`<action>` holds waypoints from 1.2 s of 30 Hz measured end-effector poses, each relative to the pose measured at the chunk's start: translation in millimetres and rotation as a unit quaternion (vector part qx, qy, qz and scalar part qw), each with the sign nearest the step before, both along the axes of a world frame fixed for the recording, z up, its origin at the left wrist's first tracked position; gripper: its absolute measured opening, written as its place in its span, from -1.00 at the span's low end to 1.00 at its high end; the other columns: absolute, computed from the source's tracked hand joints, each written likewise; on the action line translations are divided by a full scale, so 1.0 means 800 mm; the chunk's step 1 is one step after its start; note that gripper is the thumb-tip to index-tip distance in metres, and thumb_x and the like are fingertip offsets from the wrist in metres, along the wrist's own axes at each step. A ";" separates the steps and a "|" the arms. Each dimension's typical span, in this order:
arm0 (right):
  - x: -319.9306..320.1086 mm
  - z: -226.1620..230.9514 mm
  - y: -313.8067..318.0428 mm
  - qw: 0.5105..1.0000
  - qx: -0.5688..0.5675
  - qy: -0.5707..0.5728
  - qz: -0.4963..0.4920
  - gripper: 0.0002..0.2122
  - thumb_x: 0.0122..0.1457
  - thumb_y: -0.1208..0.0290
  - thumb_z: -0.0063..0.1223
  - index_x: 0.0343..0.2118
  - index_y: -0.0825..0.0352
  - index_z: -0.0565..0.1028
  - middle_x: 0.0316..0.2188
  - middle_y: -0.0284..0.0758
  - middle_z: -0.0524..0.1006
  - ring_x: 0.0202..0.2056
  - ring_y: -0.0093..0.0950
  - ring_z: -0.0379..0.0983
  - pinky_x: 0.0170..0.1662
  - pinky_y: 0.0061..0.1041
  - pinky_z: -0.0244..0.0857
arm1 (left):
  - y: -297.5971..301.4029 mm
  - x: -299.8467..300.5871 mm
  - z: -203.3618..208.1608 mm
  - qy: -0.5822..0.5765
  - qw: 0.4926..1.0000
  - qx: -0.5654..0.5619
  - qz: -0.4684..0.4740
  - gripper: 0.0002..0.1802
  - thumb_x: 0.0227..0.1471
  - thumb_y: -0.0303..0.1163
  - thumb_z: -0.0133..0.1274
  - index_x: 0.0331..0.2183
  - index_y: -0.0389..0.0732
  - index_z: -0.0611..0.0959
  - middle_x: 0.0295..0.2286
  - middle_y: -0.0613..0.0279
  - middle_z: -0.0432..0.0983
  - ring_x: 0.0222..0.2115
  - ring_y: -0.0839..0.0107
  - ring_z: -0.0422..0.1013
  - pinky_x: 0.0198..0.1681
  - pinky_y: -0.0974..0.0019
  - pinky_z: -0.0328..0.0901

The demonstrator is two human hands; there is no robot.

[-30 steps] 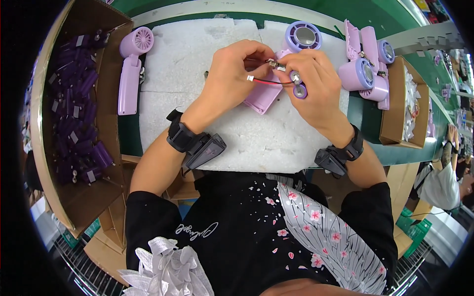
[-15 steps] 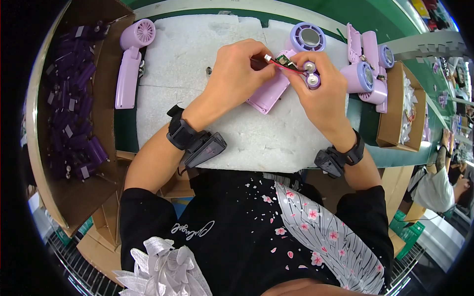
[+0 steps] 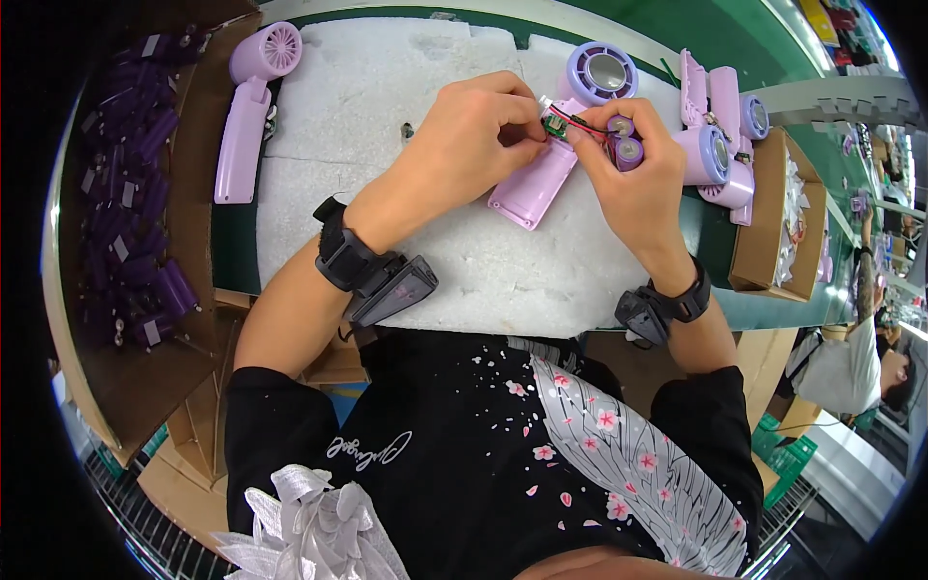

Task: The person assembles a handheld fan by connecting a battery to a circuit board, testing the connection, and then fitting both components into the fan handle. Finally, the person sets the assembled fan aside on the workstation.

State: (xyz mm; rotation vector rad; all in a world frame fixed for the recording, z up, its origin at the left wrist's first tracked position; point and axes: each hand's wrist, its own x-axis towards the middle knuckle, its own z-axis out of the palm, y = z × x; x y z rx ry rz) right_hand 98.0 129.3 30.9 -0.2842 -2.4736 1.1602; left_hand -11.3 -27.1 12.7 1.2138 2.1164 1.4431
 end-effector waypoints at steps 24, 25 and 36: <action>0.002 -0.007 0.015 0.983 0.098 0.083 0.129 -0.76 -0.07 0.70 0.24 -0.37 0.38 0.40 -0.36 -0.24 0.55 -0.35 -0.43 0.51 -0.30 -0.55 0.37 | 0.001 0.009 0.005 -0.126 0.991 -0.017 -0.040 -0.57 -0.15 -0.63 0.14 -0.13 -0.30 0.55 -0.34 0.27 0.52 -0.41 0.57 0.39 -0.30 0.45 0.34; 0.002 -0.008 0.015 0.982 0.102 0.088 0.129 -0.76 -0.07 0.70 0.24 -0.37 0.38 0.40 -0.36 -0.24 0.55 -0.36 -0.42 0.50 -0.30 -0.54 0.37 | 0.001 0.010 0.005 -0.128 0.991 -0.018 -0.041 -0.57 -0.15 -0.63 0.14 -0.13 -0.30 0.55 -0.34 0.27 0.52 -0.41 0.57 0.39 -0.30 0.45 0.34; 0.001 -0.011 0.010 0.983 0.109 0.094 0.112 -0.75 -0.07 0.69 0.26 -0.35 0.38 0.40 -0.38 -0.24 0.53 -0.39 -0.42 0.48 -0.32 -0.55 0.36 | 0.000 0.013 0.009 -0.126 0.991 -0.029 -0.027 -0.59 -0.13 -0.65 0.07 -0.13 -0.26 0.56 -0.32 0.25 0.52 -0.39 0.54 0.44 -0.26 0.43 0.39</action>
